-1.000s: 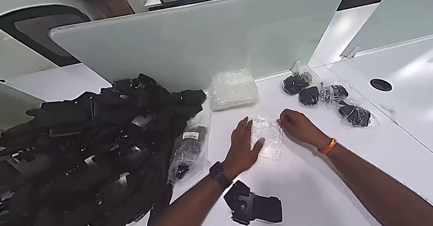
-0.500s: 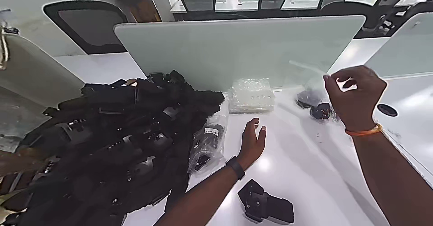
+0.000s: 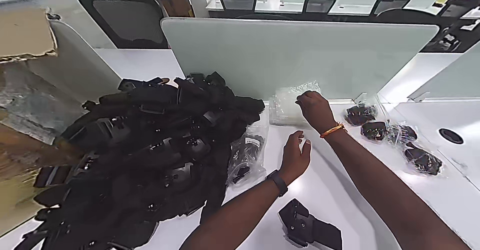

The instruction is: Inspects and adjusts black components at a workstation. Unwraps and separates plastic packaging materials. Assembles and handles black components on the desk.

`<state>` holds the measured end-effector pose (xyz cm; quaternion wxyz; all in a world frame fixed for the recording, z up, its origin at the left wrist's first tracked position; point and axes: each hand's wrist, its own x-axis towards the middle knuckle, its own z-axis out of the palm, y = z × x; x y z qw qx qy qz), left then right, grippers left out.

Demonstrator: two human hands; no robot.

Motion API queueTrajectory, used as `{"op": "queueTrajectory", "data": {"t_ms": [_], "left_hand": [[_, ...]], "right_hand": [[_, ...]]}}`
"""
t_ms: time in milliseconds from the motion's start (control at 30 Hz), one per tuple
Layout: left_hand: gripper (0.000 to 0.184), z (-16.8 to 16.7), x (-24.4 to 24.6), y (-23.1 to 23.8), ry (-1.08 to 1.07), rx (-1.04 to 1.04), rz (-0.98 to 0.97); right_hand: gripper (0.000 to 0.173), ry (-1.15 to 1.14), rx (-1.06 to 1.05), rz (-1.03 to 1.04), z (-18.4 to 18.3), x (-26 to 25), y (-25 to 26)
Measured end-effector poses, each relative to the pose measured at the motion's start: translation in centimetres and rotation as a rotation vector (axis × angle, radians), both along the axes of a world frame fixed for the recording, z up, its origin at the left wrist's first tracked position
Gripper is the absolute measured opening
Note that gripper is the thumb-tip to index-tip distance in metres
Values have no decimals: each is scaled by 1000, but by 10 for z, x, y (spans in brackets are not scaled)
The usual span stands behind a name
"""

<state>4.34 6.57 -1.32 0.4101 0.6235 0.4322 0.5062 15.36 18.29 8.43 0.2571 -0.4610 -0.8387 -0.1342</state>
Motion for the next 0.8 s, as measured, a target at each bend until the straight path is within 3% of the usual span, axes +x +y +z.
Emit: {"op": "queueTrajectory", "data": {"t_ms": [333, 400, 467, 600, 733, 800], "left_hand": [[49, -2, -1, 1, 25, 15, 9], [49, -1, -1, 1, 17, 14, 7], [49, -1, -1, 1, 5, 10, 9], [48, -1, -1, 0, -11, -6, 4], [46, 4, -4, 0, -28, -22, 1], [45, 5, -4, 0, -32, -29, -6]], "right_hand": [[15, 11, -137, 8, 0, -17, -5], [24, 50, -115, 41, 4, -12, -8], [34, 155, -38, 23, 12, 0, -8], [37, 373, 18, -90, 28, 43, -3], [38, 389, 9, -87, 27, 75, -32], [41, 335, -105, -35, 19, 80, -72]]}}
